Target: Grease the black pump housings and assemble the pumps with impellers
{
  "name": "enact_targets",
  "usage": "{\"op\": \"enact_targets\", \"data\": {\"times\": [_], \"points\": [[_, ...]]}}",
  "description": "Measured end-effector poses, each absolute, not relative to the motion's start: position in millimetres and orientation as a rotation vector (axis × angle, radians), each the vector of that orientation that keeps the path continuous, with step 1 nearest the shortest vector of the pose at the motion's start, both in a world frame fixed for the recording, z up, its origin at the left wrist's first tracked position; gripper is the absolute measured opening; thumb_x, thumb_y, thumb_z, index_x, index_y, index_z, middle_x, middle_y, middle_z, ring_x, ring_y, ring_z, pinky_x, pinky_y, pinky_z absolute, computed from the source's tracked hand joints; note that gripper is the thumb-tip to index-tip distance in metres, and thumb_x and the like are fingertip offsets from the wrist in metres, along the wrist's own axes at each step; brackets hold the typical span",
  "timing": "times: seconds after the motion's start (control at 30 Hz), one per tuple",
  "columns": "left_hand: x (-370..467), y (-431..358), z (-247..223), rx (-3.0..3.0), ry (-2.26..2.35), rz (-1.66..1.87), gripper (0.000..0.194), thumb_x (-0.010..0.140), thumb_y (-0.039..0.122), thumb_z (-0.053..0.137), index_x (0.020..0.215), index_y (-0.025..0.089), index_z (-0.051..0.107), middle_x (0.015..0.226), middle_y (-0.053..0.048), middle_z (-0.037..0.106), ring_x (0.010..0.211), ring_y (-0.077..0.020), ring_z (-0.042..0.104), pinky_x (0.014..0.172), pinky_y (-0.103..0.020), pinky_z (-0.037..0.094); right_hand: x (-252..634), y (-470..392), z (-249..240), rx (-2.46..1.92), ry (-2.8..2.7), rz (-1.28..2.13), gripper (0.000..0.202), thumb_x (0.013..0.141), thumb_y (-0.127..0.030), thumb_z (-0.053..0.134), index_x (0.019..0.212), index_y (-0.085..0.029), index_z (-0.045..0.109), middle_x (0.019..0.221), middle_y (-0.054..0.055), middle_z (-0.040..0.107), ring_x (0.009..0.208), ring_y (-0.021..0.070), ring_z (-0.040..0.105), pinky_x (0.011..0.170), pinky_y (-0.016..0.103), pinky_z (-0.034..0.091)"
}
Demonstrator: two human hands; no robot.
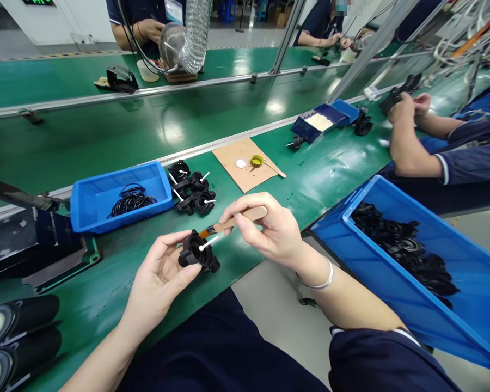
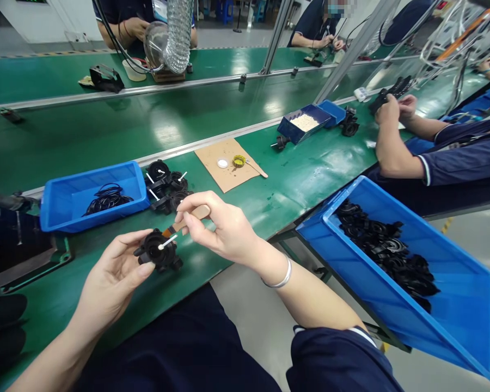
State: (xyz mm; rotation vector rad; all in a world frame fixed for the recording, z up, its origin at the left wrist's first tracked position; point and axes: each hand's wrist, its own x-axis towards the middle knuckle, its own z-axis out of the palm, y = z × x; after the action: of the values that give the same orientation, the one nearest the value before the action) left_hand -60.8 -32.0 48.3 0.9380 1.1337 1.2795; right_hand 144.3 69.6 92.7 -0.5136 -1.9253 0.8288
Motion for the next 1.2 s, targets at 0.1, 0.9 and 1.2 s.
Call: {"op": "enact_targets", "data": {"times": [0.1, 0.9, 1.2], "points": [[-60, -32, 51, 0.951, 1.152, 1.311, 0.048, 0.078, 0.022, 0.081, 0.122, 0.025, 0.062, 0.113, -0.006, 0.069, 0.102, -0.0202, 0.069, 0.088, -0.029, 0.057, 146, 69, 95, -0.527, -1.969, 0.843, 0.011, 0.095, -0.013, 0.055, 0.106, -0.017, 0.056, 0.086, 0.000, 0.070, 0.075, 0.0086, 0.072, 0.075, 0.023, 0.060], [-63, -34, 41, 1.377, 1.084, 1.487, 0.070, 0.071, -0.001, 0.078, 0.129, 0.030, 0.056, 0.132, -0.010, 0.051, 0.125, -0.0306, 0.059, 0.101, -0.047, 0.056, 154, 65, 98, -0.454, -1.939, 1.068, 0.009, 0.095, -0.012, 0.058, 0.102, -0.017, 0.056, 0.084, 0.002, 0.071, 0.076, 0.0117, 0.073, 0.071, 0.026, 0.061], [-63, -32, 40, 1.454, 1.087, 1.481, 0.072, 0.071, -0.002, 0.077, 0.132, 0.030, 0.054, 0.133, -0.010, 0.050, 0.128, -0.0289, 0.056, 0.101, -0.043, 0.056, 155, 68, 86, -0.460, -1.878, 0.916, 0.019, 0.094, -0.012, 0.060, 0.110, -0.021, 0.057, 0.091, 0.002, 0.072, 0.092, 0.0165, 0.074, 0.083, 0.035, 0.062]]}}
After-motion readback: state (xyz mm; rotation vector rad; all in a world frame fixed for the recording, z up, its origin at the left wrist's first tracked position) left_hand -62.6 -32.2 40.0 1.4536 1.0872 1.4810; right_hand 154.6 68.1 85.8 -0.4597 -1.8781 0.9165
